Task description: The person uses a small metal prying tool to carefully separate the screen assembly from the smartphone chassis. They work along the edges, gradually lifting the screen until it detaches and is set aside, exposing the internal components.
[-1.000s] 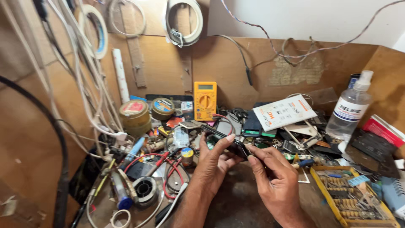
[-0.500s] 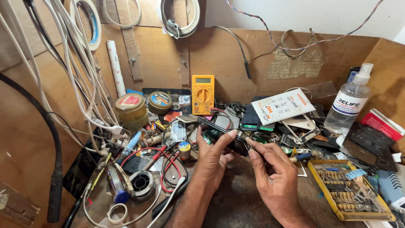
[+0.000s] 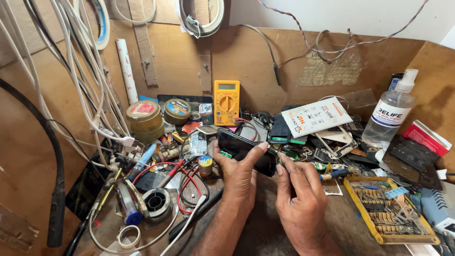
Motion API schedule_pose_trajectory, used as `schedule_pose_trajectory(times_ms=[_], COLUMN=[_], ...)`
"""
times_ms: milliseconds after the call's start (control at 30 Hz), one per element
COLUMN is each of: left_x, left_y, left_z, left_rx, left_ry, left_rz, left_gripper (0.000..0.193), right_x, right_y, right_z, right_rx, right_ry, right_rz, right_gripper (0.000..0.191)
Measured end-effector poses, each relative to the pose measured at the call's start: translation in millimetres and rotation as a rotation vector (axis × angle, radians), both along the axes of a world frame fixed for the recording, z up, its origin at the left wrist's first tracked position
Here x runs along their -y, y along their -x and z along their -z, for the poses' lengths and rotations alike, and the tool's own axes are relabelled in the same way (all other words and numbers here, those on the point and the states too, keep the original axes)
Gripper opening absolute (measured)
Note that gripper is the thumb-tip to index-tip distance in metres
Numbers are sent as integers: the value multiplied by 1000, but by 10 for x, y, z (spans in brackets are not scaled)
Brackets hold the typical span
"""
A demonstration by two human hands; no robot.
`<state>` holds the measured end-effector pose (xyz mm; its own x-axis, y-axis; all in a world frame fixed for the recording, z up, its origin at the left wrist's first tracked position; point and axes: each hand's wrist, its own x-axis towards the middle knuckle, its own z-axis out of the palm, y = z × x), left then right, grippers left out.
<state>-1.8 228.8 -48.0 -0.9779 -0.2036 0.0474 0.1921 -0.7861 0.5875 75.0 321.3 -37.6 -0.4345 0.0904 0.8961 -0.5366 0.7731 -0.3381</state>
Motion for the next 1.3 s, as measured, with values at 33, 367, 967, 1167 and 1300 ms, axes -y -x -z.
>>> schedule_pose_trajectory(times_ms=[33, 367, 967, 1167, 1300], left_x=[-9, -79, -68, -83, -79], left_y=[-3, -38, -59, -65, -61], left_z=[1, 4, 13, 13, 23], left_rx=[-7, 4, 12, 45, 61], left_ry=[-1, 125, 226, 257, 349], left_rz=[-8, -147, -196, -214, -258], left_gripper=[115, 117, 118, 117, 116], right_x=[0, 10, -184, -176, -244], right_y=[1, 8, 159, 180, 219], right_z=[0, -2, 172, 278, 293], right_rx=[3, 105, 307, 237, 588], right_ry=[-5, 118, 398, 319, 837], right_rz=[5, -11, -242, -161, -490], right_gripper=[25, 22, 21, 19, 27])
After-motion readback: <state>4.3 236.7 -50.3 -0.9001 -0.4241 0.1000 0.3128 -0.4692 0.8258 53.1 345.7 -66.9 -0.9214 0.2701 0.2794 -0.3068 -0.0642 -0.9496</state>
